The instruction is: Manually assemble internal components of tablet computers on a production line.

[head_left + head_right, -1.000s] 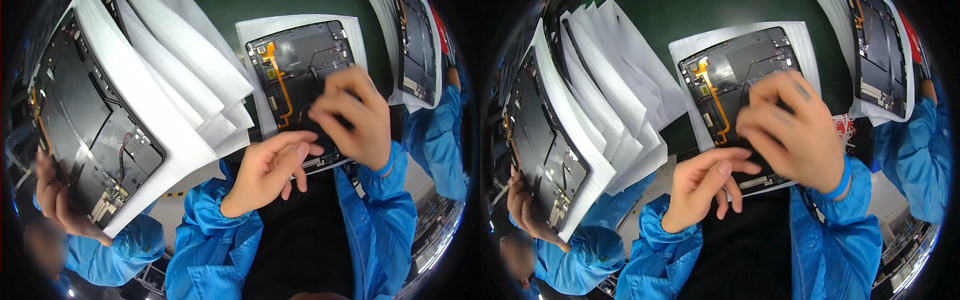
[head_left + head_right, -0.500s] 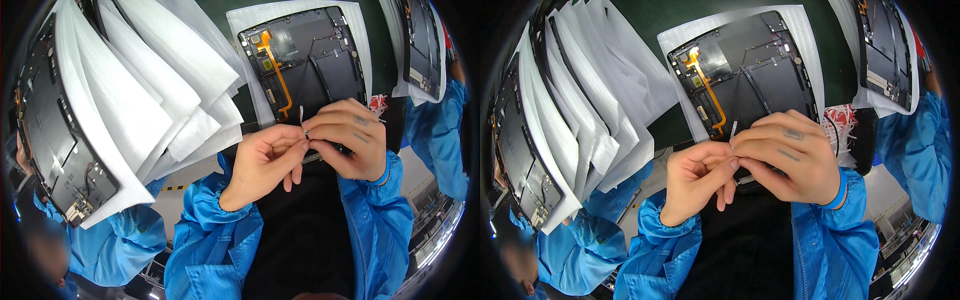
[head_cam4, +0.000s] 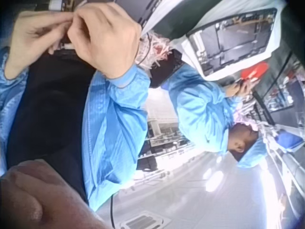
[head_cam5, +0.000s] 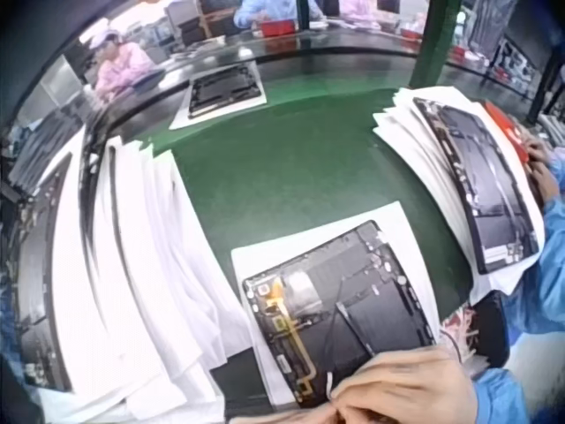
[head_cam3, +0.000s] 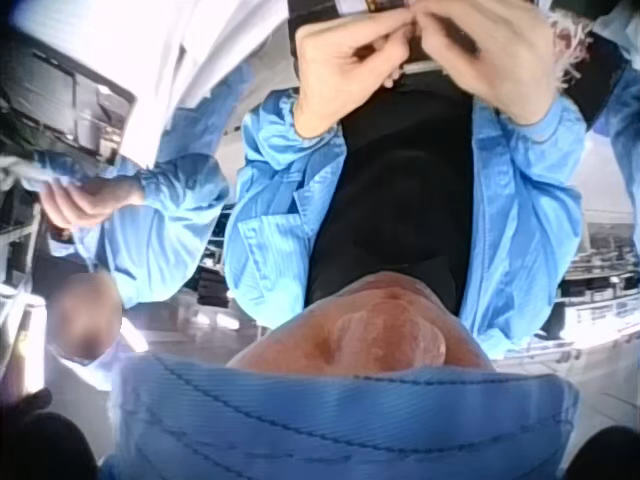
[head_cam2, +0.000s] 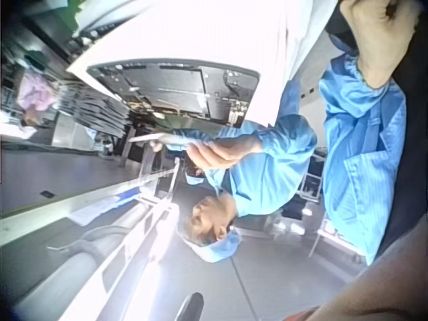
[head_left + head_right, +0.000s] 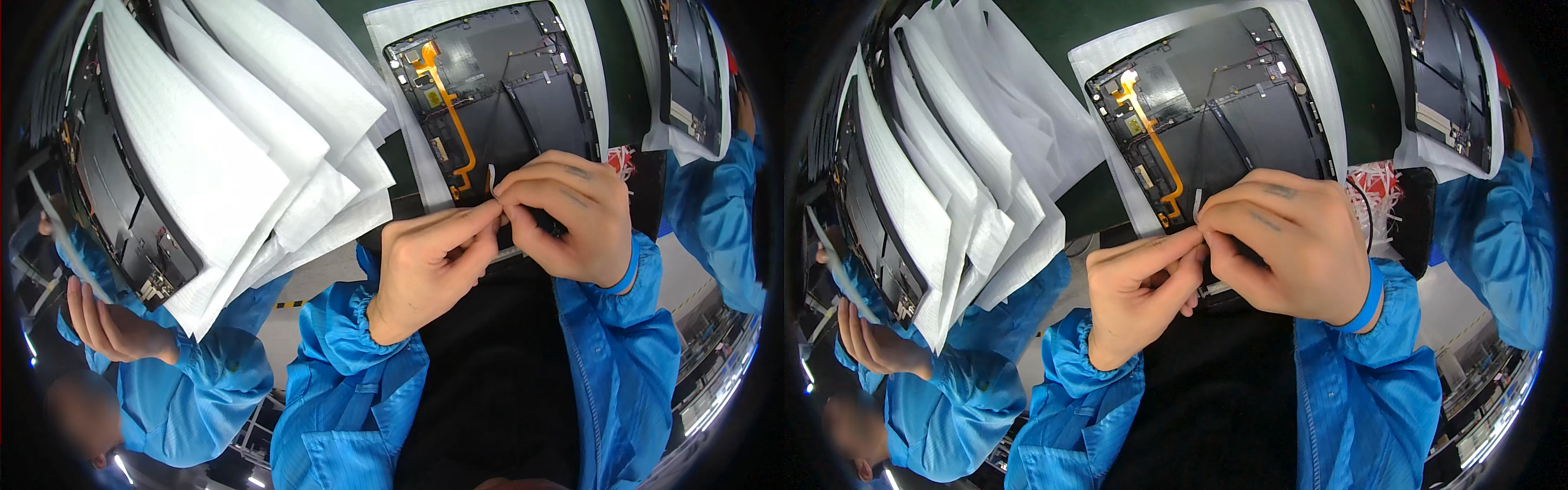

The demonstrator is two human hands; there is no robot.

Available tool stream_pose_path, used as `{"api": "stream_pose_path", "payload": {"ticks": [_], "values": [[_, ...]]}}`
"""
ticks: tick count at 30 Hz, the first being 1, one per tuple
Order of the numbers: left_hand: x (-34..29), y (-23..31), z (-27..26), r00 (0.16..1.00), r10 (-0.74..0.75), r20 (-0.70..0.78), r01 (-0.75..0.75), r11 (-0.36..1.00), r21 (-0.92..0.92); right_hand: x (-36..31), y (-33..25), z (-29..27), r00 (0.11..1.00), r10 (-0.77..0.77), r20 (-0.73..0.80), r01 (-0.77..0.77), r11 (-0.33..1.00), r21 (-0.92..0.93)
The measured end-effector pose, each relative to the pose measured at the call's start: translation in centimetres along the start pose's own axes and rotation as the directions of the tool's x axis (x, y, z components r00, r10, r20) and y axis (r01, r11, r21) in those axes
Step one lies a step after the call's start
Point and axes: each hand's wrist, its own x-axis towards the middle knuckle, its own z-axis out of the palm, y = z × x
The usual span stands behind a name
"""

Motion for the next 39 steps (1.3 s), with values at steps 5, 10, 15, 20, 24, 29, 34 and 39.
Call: {"api": "stream_pose_path", "payload": {"ticks": [5, 10, 15, 20, 24, 29, 34, 39], "values": [[0.2, 0.3, -0.1, 0.996, -0.052, 0.066, 0.055, 0.997, -0.050, 0.2, 0.2, -0.8, 0.946, 0.323, 0.022, -0.323, 0.933, 0.157], [0.4, 1.1, -0.3, 0.957, -0.268, 0.110, 0.288, 0.919, -0.268, 0.1, 0.3, -0.2, 0.953, 0.302, 0.003, -0.298, 0.938, 0.180], [0.4, 1.3, 0.2, 0.964, -0.262, 0.036, 0.263, 0.938, -0.226, -0.3, 0.2, -0.1, 0.951, 0.309, -0.016, -0.299, 0.929, 0.217], [0.4, 1.0, 0.1, 0.996, -0.052, -0.070, 0.060, 0.991, 0.117, -0.3, -0.4, -0.8, 0.942, 0.335, 0.024, -0.331, 0.913, 0.237], [0.6, 1.2, 0.4, 0.998, -0.067, -0.012, 0.068, 0.998, 0.020, -0.5, 0.0, -0.2, 0.956, 0.294, -0.007, -0.284, 0.929, 0.238], [0.9, 0.6, 0.3, 1.000, -0.026, -0.012, 0.026, 0.999, 0.022, -0.3, -0.1, -0.9, 0.938, 0.337, 0.079, -0.346, 0.909, 0.232], [1.0, 0.9, -0.6, 0.999, -0.054, 0.005, 0.054, 0.998, 0.037, -0.1, -0.3, -0.3, 0.877, 0.464, 0.128, -0.475, 0.793, 0.381], [0.7, 1.3, -0.8, 0.995, -0.092, 0.045, 0.093, 0.996, -0.004, -0.1, 0.1, -0.3, 0.831, 0.548, 0.094, -0.517, 0.698, 0.496]]}}
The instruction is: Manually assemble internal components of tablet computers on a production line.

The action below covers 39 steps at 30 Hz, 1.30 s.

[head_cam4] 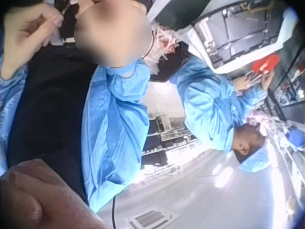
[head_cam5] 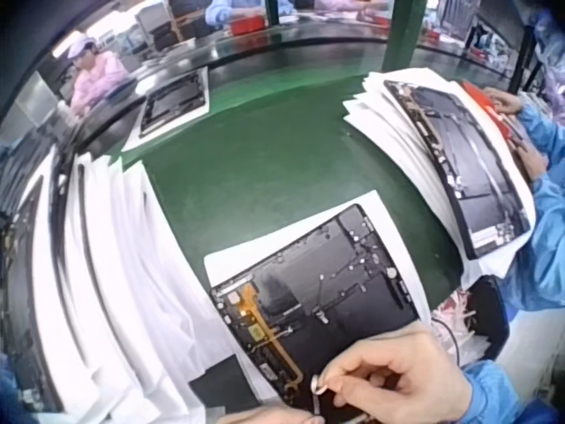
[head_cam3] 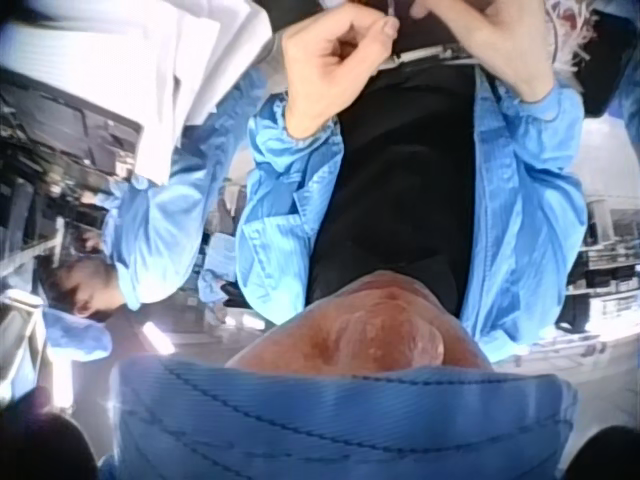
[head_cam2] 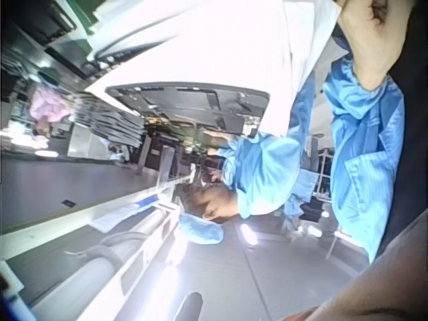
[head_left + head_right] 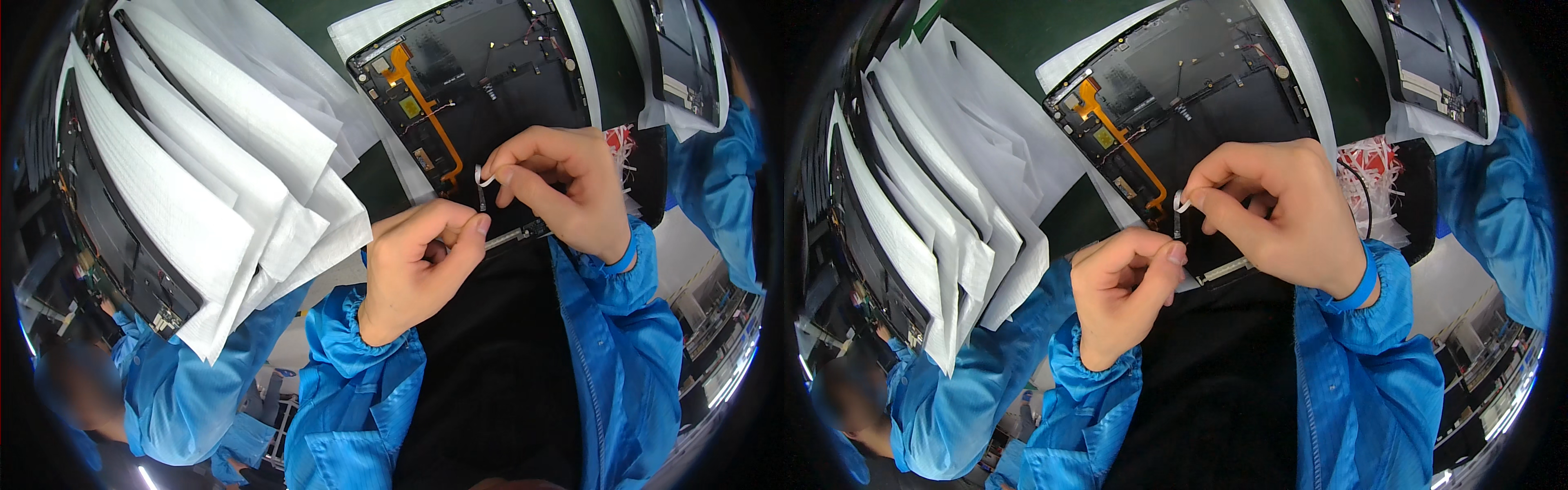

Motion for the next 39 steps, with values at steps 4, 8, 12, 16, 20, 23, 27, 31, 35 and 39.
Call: {"api": "stream_pose_path", "payload": {"ticks": [4, 8, 12, 16, 20, 23, 27, 31, 35, 39], "values": [[0.0, -0.1, -0.5, 1.000, 0.001, 0.027, -0.001, 1.000, 0.000, -1.2, -0.1, -1.0, 0.984, -0.114, -0.139, 0.095, 0.986, -0.138], [0.4, -0.2, -0.6, 0.996, 0.066, 0.059, -0.066, 0.998, 0.001, -3.2, -0.5, -3.0, 0.965, -0.140, -0.222, 0.110, 0.984, -0.144], [0.8, 0.3, -0.5, 0.995, 0.071, 0.064, -0.070, 0.997, -0.017, -7.4, -0.4, -6.2, 0.914, -0.180, -0.363, 0.075, 0.956, -0.284], [1.0, 1.6, -0.7, 0.994, 0.073, 0.085, -0.074, 0.997, 0.012, -13.0, 1.7, -12.9, 0.828, 0.091, -0.553, -0.434, 0.729, -0.530], [1.8, 2.3, 0.1, 0.988, 0.115, 0.107, -0.124, 0.989, 0.083, -11.7, 0.0, -11.2, 0.884, -0.121, -0.451, -0.212, 0.756, -0.619], [2.0, 2.1, 0.8, 0.988, 0.124, 0.091, -0.134, 0.984, 0.119, -5.7, -1.3, -5.1, 0.907, -0.422, -0.006, 0.327, 0.712, -0.621], [2.2, 2.8, 0.6, 0.971, 0.202, 0.126, -0.222, 0.959, 0.176, -1.5, -0.8, -1.7, 0.822, -0.531, 0.204, 0.531, 0.589, -0.609], [1.8, 2.3, -0.1, 0.953, 0.304, -0.005, -0.280, 0.885, 0.373, -0.5, -0.5, -1.9, 0.770, -0.602, 0.211, 0.596, 0.563, -0.572], [2.0, 1.6, -0.2, 0.895, 0.445, -0.030, -0.310, 0.669, 0.676, -0.3, -0.9, -1.5, 0.777, -0.617, 0.124, 0.560, 0.586, -0.586], [2.6, 1.9, 0.6, 0.913, 0.406, -0.044, -0.202, 0.544, 0.815, -0.1, -1.1, -1.4, 0.770, -0.629, 0.110, 0.562, 0.586, -0.583]]}}
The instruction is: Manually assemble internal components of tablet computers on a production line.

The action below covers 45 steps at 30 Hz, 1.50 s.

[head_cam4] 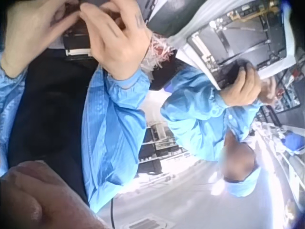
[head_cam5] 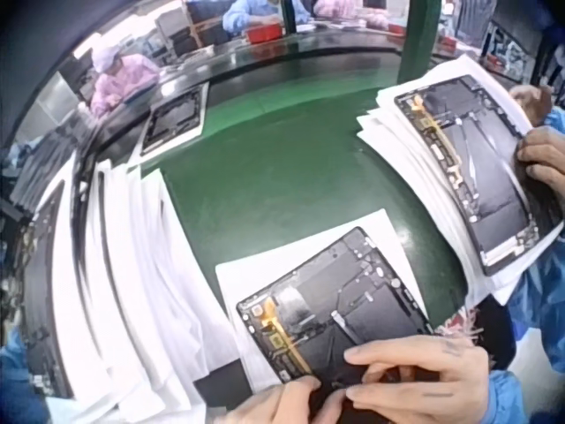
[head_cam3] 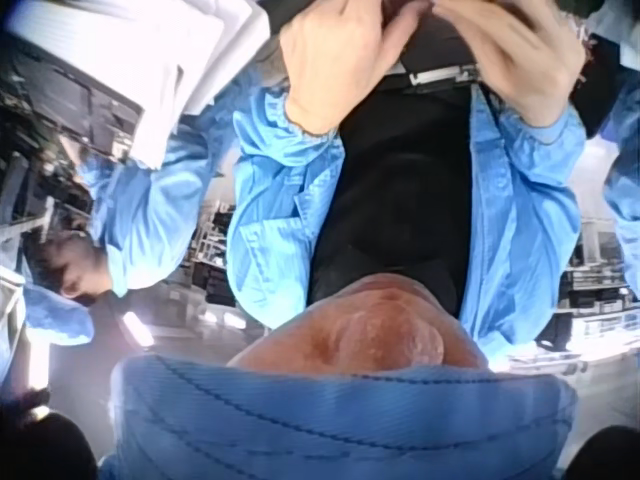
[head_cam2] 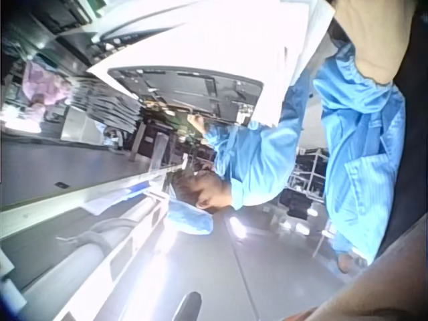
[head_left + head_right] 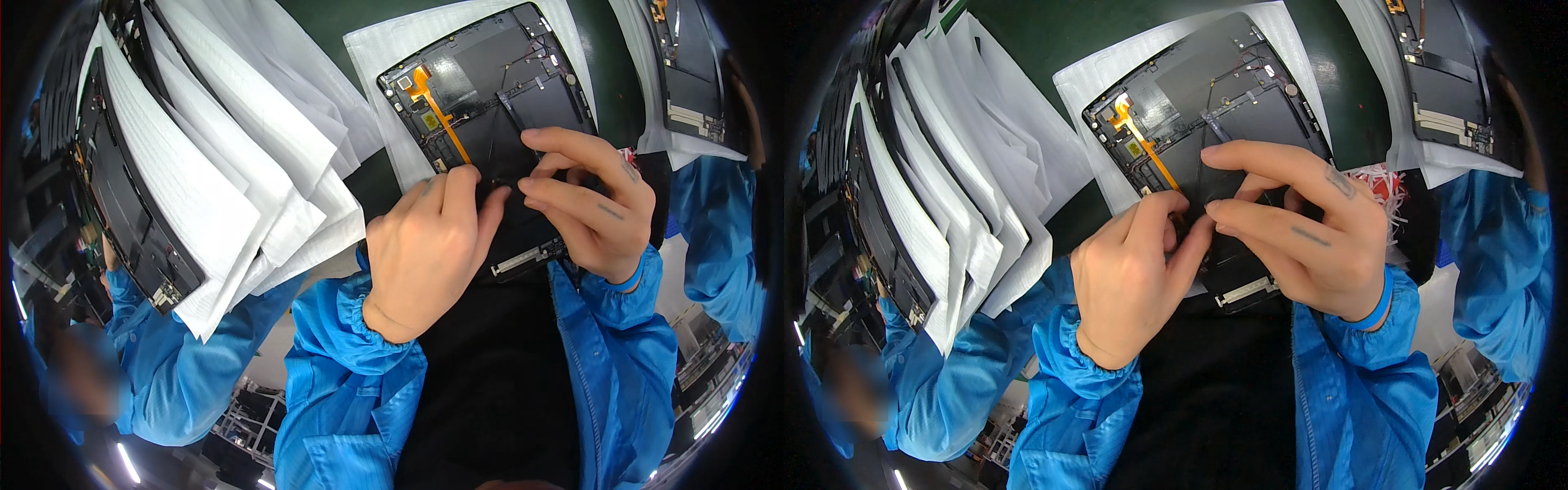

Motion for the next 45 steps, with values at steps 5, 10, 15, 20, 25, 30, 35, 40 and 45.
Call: {"api": "stream_pose_path", "payload": {"ticks": [5, 10, 15, 20, 25, 30, 35, 40, 45], "values": [[0.6, 0.1, -0.1, 0.999, -0.005, 0.046, 0.004, 1.000, 0.004, 0.1, -0.1, -0.1, 0.999, 0.032, -0.024, -0.033, 0.999, -0.017], [0.4, -0.5, -1.0, 0.996, -0.048, -0.073, 0.037, 0.990, -0.135, 1.2, 0.5, 0.0, 0.995, 0.084, -0.044, -0.082, 0.995, 0.050], [-0.8, -2.4, 0.7, 0.982, -0.035, -0.187, 0.035, 0.999, -0.002, 3.1, 2.1, 0.3, 0.992, 0.111, 0.057, -0.110, 0.994, -0.022], [-1.0, -3.7, 1.2, 0.919, 0.298, -0.258, -0.281, 0.954, 0.102, 4.0, 4.2, 0.7, 0.988, 0.116, 0.104, -0.110, 0.992, -0.063], [1.1, -4.0, 1.4, 0.898, 0.440, 0.018, -0.441, 0.898, 0.010, 3.6, 5.2, 0.9, 0.984, 0.136, 0.116, -0.132, 0.990, -0.041], [1.3, -4.2, 1.6, 0.891, 0.443, 0.099, -0.434, 0.896, -0.096, 3.2, 6.1, 0.9, 0.990, 0.084, 0.112, -0.075, 0.994, -0.083], [0.8, -4.1, 1.7, 0.886, 0.451, 0.112, -0.443, 0.892, -0.085, 3.0, 5.6, 0.9, 0.998, 0.048, 0.042, -0.040, 0.984, -0.174], [0.2, -4.1, 1.6, 0.889, 0.445, 0.108, -0.438, 0.895, -0.086, 4.3, 3.0, -0.9, 0.968, 0.176, 0.180, -0.158, 0.981, -0.110], [0.3, -4.1, 1.7, 0.895, 0.436, 0.094, -0.427, 0.899, -0.099, 4.7, 2.6, -0.8, 0.985, 0.144, 0.099, -0.142, 0.989, -0.030]]}}
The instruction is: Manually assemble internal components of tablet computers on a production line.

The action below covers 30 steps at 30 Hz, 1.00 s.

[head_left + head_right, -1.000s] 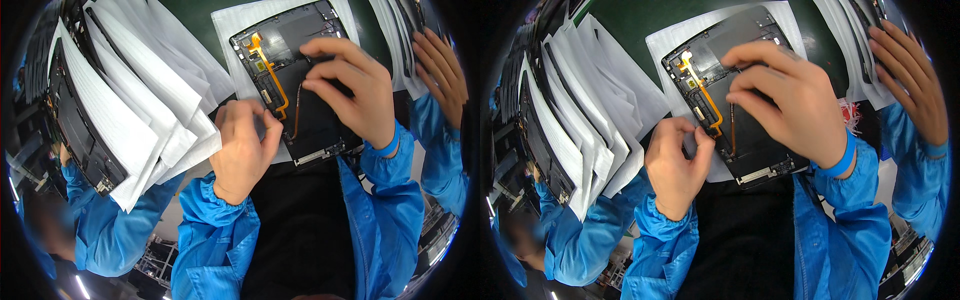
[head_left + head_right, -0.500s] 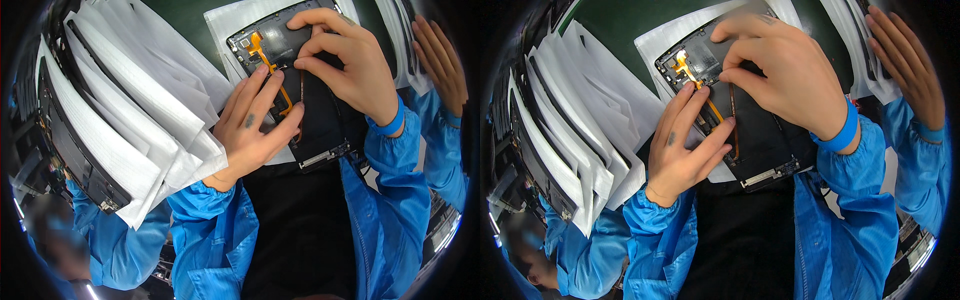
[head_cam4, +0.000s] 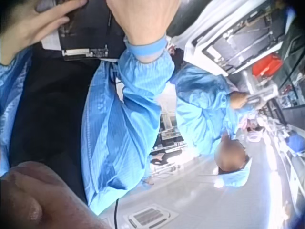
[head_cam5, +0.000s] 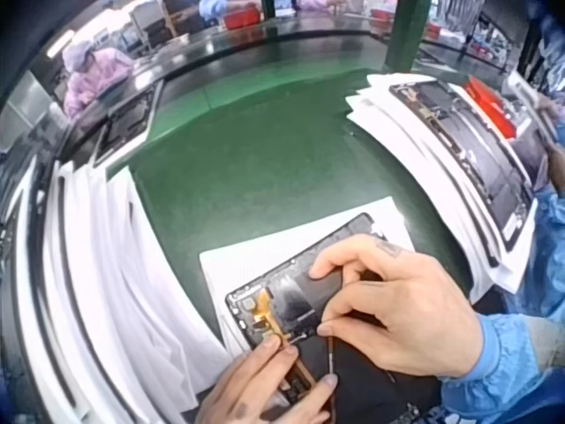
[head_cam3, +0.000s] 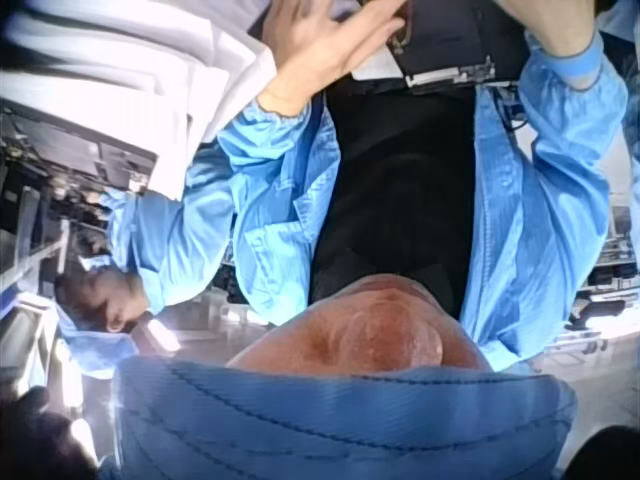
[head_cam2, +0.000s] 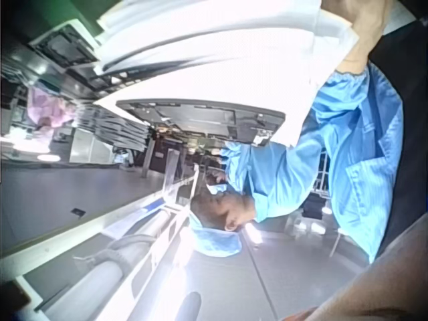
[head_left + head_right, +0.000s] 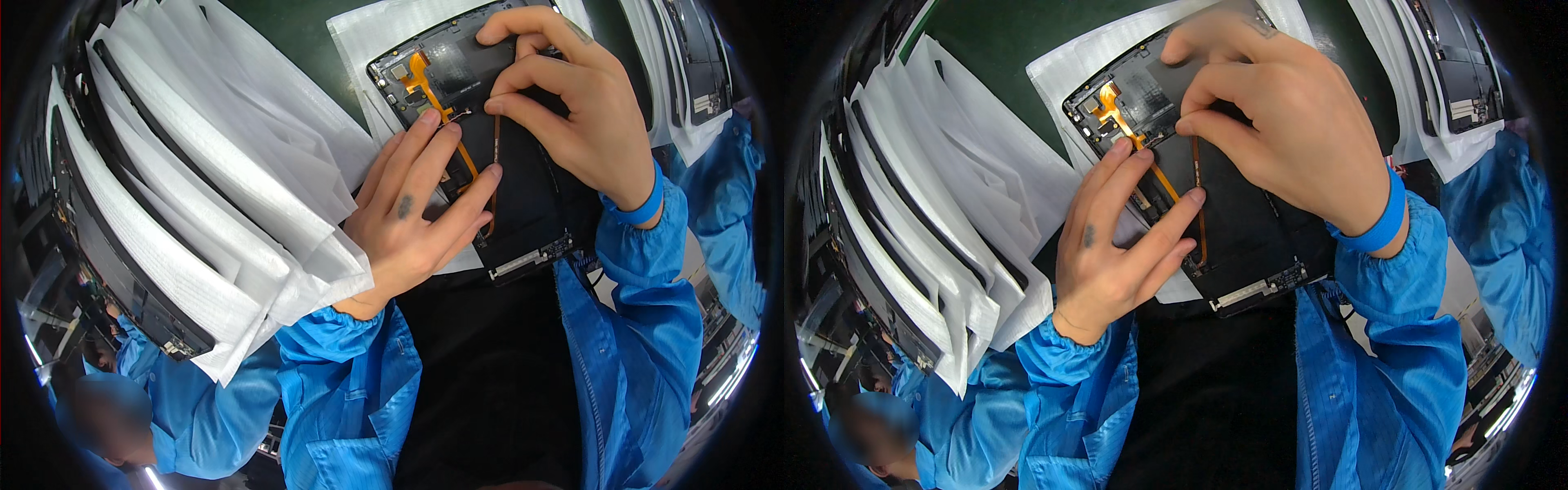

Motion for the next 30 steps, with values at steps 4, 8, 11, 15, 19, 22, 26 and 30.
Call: {"api": "stream_pose_path", "payload": {"ticks": [4, 8, 11, 15, 19, 22, 26, 30], "values": [[0.4, 0.3, 0.2, 0.999, -0.019, -0.035, 0.021, 0.998, 0.066, 0.3, -0.3, -0.2, 1.000, 0.014, 0.007, -0.014, 1.000, -0.023], [0.9, 0.9, 0.6, 0.997, -0.035, -0.072, 0.048, 0.982, 0.183, 0.3, -0.2, -0.4, 0.999, 0.021, 0.028, -0.019, 0.997, -0.077], [1.3, 1.3, 0.7, 0.997, -0.046, -0.066, 0.061, 0.967, 0.246, 0.2, 0.2, 0.0, 0.999, -0.030, -0.030, 0.028, 0.998, -0.056], [1.5, 1.8, 1.1, 0.991, -0.100, -0.094, 0.121, 0.958, 0.259, 0.5, -0.1, 0.1, 0.999, -0.001, -0.046, 0.000, 1.000, -0.021], [1.6, 2.2, 1.1, 0.990, -0.108, -0.094, 0.133, 0.929, 0.345, 0.1, 1.2, 0.5, 0.999, 0.028, 0.017, -0.028, 1.000, -0.008], [1.8, 2.4, 1.6, 0.979, -0.180, -0.095, 0.202, 0.913, 0.355, -1.1, 3.9, 0.8, 0.995, 0.074, 0.061, -0.075, 0.997, 0.004], [2.4, 1.8, 1.3, 0.970, -0.214, -0.113, 0.238, 0.926, 0.293, -1.2, 4.5, 1.8, 0.994, -0.108, 0.033, 0.108, 0.994, 0.004], [3.1, 2.5, -0.8, 0.944, -0.149, -0.294, 0.203, 0.966, 0.163, -0.8, 2.8, -0.5, 0.994, -0.110, -0.005, 0.109, 0.991, -0.080]]}}
